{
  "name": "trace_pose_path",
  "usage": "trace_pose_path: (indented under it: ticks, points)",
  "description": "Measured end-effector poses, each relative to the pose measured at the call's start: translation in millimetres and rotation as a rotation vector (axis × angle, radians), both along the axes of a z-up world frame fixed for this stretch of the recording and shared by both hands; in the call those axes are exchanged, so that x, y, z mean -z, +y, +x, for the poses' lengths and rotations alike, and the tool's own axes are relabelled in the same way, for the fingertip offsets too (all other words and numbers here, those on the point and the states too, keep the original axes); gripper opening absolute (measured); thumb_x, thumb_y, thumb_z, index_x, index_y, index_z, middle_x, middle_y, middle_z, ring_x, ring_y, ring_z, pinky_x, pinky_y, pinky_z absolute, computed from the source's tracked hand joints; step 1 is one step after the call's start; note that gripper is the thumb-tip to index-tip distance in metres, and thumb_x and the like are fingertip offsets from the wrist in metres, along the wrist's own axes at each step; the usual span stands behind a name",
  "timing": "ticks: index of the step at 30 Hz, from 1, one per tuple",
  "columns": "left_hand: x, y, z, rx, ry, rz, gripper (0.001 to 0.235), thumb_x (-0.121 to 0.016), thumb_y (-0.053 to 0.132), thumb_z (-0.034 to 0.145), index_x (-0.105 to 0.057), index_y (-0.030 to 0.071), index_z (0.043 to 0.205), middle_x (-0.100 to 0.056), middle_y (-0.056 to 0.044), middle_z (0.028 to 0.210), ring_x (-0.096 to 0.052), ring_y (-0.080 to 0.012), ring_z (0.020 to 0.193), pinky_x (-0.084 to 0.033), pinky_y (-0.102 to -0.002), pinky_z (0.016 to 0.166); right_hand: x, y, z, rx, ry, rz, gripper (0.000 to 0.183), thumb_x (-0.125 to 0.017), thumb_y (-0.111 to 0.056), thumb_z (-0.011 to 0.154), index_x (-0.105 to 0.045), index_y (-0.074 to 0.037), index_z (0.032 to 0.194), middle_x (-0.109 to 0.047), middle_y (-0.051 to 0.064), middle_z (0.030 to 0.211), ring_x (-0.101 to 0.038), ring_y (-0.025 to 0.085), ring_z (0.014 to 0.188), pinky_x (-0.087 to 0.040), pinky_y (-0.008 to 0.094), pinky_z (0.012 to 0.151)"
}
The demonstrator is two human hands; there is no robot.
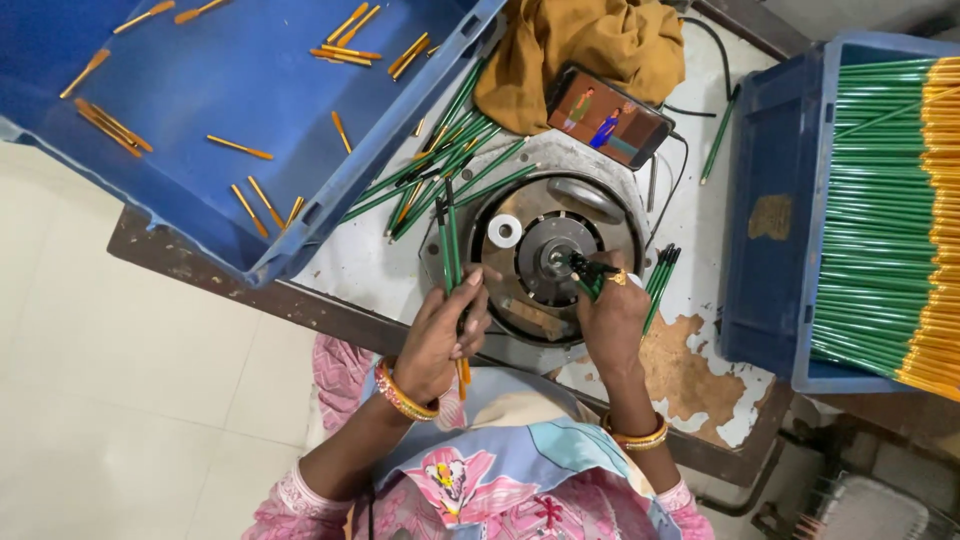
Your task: Processing incense sticks by feeding them into a rotating finishing machine.
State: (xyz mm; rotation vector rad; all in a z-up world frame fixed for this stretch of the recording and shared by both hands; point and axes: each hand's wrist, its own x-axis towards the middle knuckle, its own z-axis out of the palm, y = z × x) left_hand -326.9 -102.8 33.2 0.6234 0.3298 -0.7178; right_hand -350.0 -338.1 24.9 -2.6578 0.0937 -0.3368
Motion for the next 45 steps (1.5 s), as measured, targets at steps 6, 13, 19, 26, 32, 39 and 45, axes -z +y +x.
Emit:
trace_pose_path:
  ticks: [6,13,19,26,32,39,45]
  points:
    - [-5.4,2.7,-3.9,-0.027,-0.232,0.211,0.038,-0.047,0.03,0.107,-0.062,0.001,0.126,-0.073,-0.006,0.105,-0.074,-0.0118,0.092,-0.062,-0.029,0.084,-10.7,-3.5,-3.0,0.059,-0.021,-0.028,0.03,-0.08,-0.002,0.084,-0.063,-0.005,0.109,-0.07,0.017,0.083,-0.069,0.037,0.073,-0.052,0.043,0.064]
    - [-17.3,-2.0,-13.1,0.089,-1.016,0.586,0.04,-0.043,0.032,0.118,-0.066,0.002,0.132,-0.07,-0.01,0.128,-0.067,-0.0129,0.113,-0.051,-0.029,0.096,-82.9,3.9,-20.1,-0.071,0.405,0.489,0.017,-0.08,-0.015,0.088,-0.069,-0.004,0.096,-0.069,0.005,0.061,-0.062,0.009,0.05,-0.046,0.027,0.044]
    - [-19.9,42.9,60.2,0.43,-0.361,0.059,0.029,-0.072,0.027,0.104,-0.067,0.002,0.117,-0.042,0.007,0.068,-0.034,-0.0033,0.053,-0.026,-0.022,0.047,-55.6,14.0,-50.3,0.209,0.222,1.233,0.029,-0.069,-0.024,0.094,-0.057,-0.008,0.114,-0.071,0.008,0.08,-0.06,0.014,0.055,-0.05,0.027,0.048]
    - [41.7,104.0,289.7,-0.103,-1.003,1.485,0.029,-0.087,0.032,0.086,-0.08,0.009,0.101,-0.079,-0.006,0.092,-0.076,-0.0217,0.087,-0.058,-0.038,0.077,-26.3,13.3,-102.3,0.431,0.467,1.653,0.026,-0.069,-0.023,0.092,-0.06,-0.005,0.108,-0.066,0.01,0.101,-0.065,0.023,0.093,-0.056,0.038,0.079]
    - [103.2,90.0,347.9,0.152,-0.837,1.948,0.04,-0.091,0.039,0.078,-0.077,0.009,0.099,-0.072,-0.017,0.107,-0.07,-0.0385,0.099,-0.056,-0.049,0.083,-24.6,-0.9,-113.4,0.482,0.418,1.634,0.027,-0.07,-0.025,0.093,-0.063,-0.005,0.109,-0.06,0.006,0.1,-0.06,0.018,0.088,-0.051,0.036,0.076]
    - [141.6,109.2,358.1,0.166,-0.665,1.935,0.041,-0.086,0.036,0.084,-0.073,0.004,0.106,-0.071,-0.025,0.108,-0.07,-0.0422,0.1,-0.056,-0.049,0.087,-20.9,-2.7,-106.5,0.408,0.262,1.556,0.029,-0.072,-0.018,0.093,-0.059,-0.006,0.116,-0.058,0.003,0.091,-0.05,0.011,0.072,-0.042,0.027,0.061]
    - [99.0,111.7,344.9,0.072,-0.667,1.921,0.058,-0.097,0.037,0.06,-0.073,0.009,0.104,-0.07,-0.02,0.11,-0.069,-0.0404,0.097,-0.056,-0.048,0.077,-43.1,-9.2,-94.5,0.551,0.158,1.382,0.029,-0.069,-0.019,0.093,-0.059,-0.006,0.117,-0.063,0.007,0.088,-0.054,0.01,0.065,-0.042,0.023,0.053]
